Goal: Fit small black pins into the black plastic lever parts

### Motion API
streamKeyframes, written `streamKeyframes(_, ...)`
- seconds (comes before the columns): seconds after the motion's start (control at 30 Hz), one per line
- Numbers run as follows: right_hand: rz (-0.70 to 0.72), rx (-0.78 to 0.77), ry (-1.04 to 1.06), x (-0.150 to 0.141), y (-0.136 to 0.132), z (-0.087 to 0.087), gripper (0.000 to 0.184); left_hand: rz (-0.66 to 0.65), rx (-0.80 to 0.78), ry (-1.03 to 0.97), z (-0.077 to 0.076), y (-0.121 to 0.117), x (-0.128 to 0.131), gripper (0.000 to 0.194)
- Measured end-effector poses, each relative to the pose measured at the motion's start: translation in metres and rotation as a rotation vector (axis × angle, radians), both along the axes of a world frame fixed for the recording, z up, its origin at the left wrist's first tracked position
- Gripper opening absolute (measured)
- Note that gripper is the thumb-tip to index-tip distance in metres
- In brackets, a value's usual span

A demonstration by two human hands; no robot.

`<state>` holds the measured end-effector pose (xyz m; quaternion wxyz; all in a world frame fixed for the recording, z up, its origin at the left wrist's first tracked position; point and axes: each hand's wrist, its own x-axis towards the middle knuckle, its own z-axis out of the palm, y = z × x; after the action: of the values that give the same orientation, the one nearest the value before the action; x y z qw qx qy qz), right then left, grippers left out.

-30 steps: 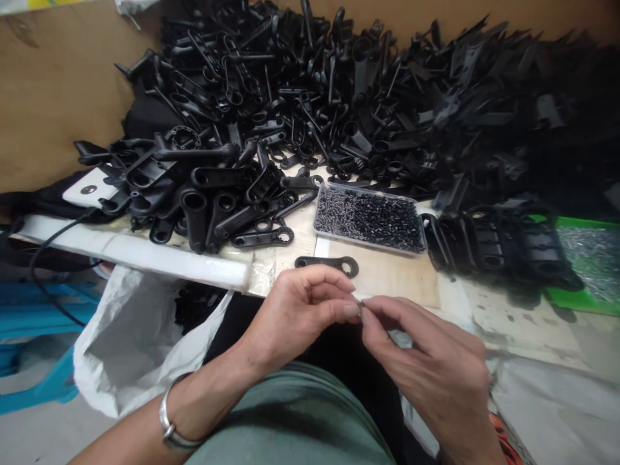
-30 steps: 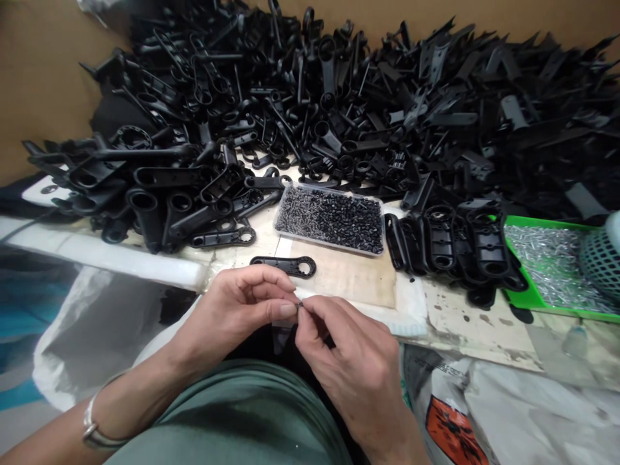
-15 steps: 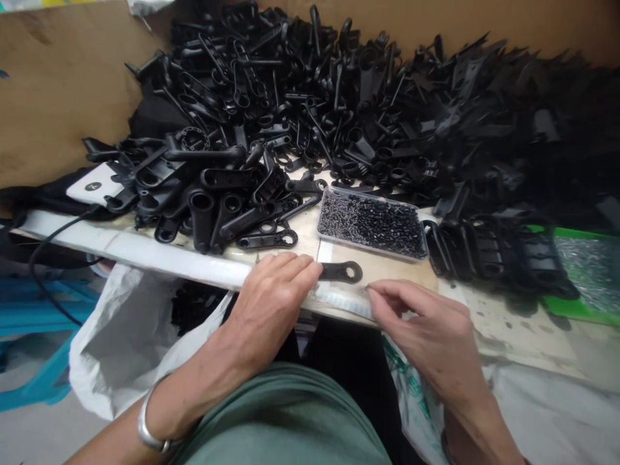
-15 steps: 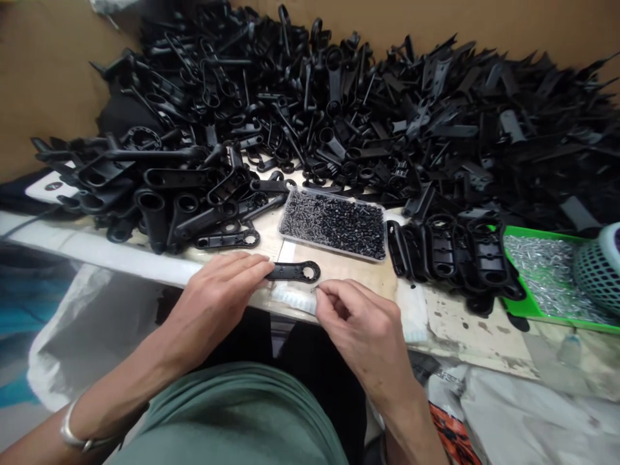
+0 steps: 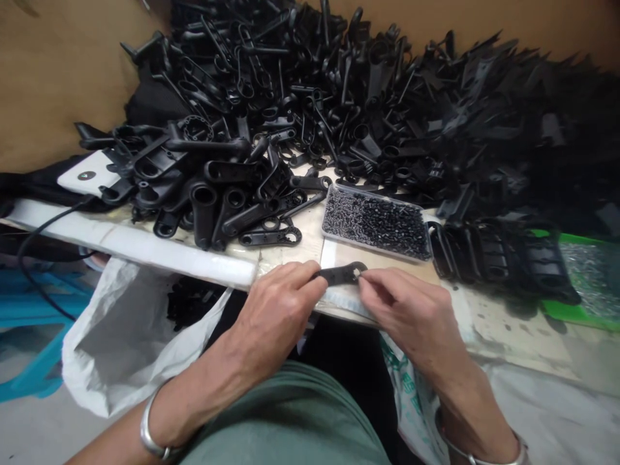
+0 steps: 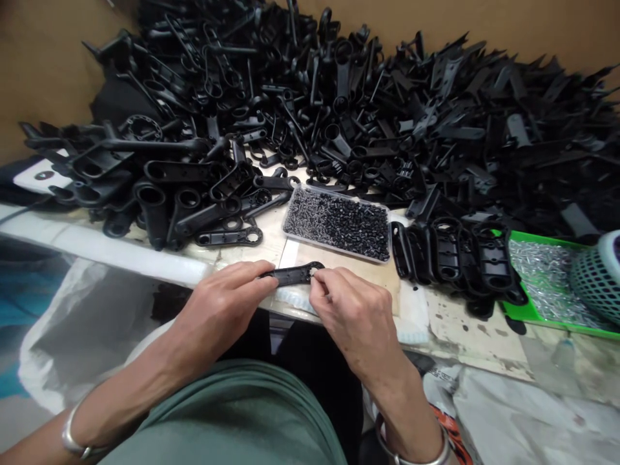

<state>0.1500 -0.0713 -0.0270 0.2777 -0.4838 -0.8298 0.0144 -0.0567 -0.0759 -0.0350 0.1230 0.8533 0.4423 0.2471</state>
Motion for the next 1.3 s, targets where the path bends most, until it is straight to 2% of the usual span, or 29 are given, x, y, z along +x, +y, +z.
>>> streamKeyframes(0.23,0.059,-0.038,-0.147,0.0,0.003,0.0,0.013,-0.017,-0.029,-0.018,0.0,-0.002,0.001,0.027)
streamKeyframes(0.43,0.037,-0.125,-0.312,-0.007,0.004,0.01,0.015,-0.001,-0.033,-0.042,-0.003,-0.001,0.003,0.028)
streamKeyframes(0.63,-0.07,-0.313,-0.144,-0.011,0.002,0.018,0.018,-0.029,-0.09,-0.045,-0.004,-0.001,0.004,0.031)
streamKeyframes(0.73,-0.047,-0.34,-0.088,-0.007,0.003,0.019,0.017,-0.082,-0.119,0.001,-0.006,0.001,0.007,0.033)
streamKeyframes(0.93,-0.023,-0.496,-0.073,-0.003,0.012,0.025,0.021,-0.116,-0.147,0.068,-0.007,0.005,0.012,0.036)
streamKeyframes(1.3,-0.127,-0.377,-0.362,-0.019,0.009,0.025,0.025,-0.139,-0.143,0.065,-0.008,0.007,0.011,0.034)
